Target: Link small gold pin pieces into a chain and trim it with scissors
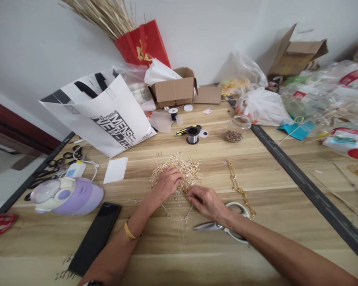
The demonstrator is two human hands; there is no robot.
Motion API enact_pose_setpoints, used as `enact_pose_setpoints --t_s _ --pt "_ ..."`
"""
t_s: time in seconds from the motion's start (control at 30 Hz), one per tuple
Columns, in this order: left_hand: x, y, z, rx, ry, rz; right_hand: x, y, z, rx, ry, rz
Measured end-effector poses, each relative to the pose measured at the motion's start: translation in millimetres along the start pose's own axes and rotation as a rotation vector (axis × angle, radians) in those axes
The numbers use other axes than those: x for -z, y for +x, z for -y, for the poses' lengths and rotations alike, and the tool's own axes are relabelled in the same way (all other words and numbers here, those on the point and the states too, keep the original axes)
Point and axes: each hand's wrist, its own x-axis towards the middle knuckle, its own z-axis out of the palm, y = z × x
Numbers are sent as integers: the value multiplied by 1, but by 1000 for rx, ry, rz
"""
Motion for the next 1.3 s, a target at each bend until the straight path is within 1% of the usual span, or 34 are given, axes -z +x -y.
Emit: enact_pose_setpoints --t_s 0.1,0.17,0.23,0.33,0.4,0.5,0.63,0.9,1.03,1.17,1.23,1.3 --pt "2 1 4 67 5 -46 0 0 0 5 -2 -4" --pt "2 2 4 86 -4 -67 1 0 1 6 -1 -4" --pt "1 2 2 63 -14 -56 1 0 2 3 1 -3" --pt "0 2 -2 -5 -16 2 2 1 4 -1 -7 -5" --pt "1 1 -2 -24 -10 32 2 1 5 0 -10 -3" --pt "4 1 2 -9 -11 46 3 1 5 -4 -10 7" --pt "3 4 5 31 -72 21 2 0 3 0 -6 0" --pt "-3 7 -7 61 6 2 1 0 2 2 -9 -7" --pt "-7 8 -9 56 0 -5 1 1 2 5 -21 -4" --pt "-6 9 -3 19 -101 -19 1 1 2 2 -18 1" --pt "-1 8 3 36 -144 -49 1 1 2 -5 -16 4" --pt "5 6 9 68 -141 -70 2 0 3 -15 -16 9"
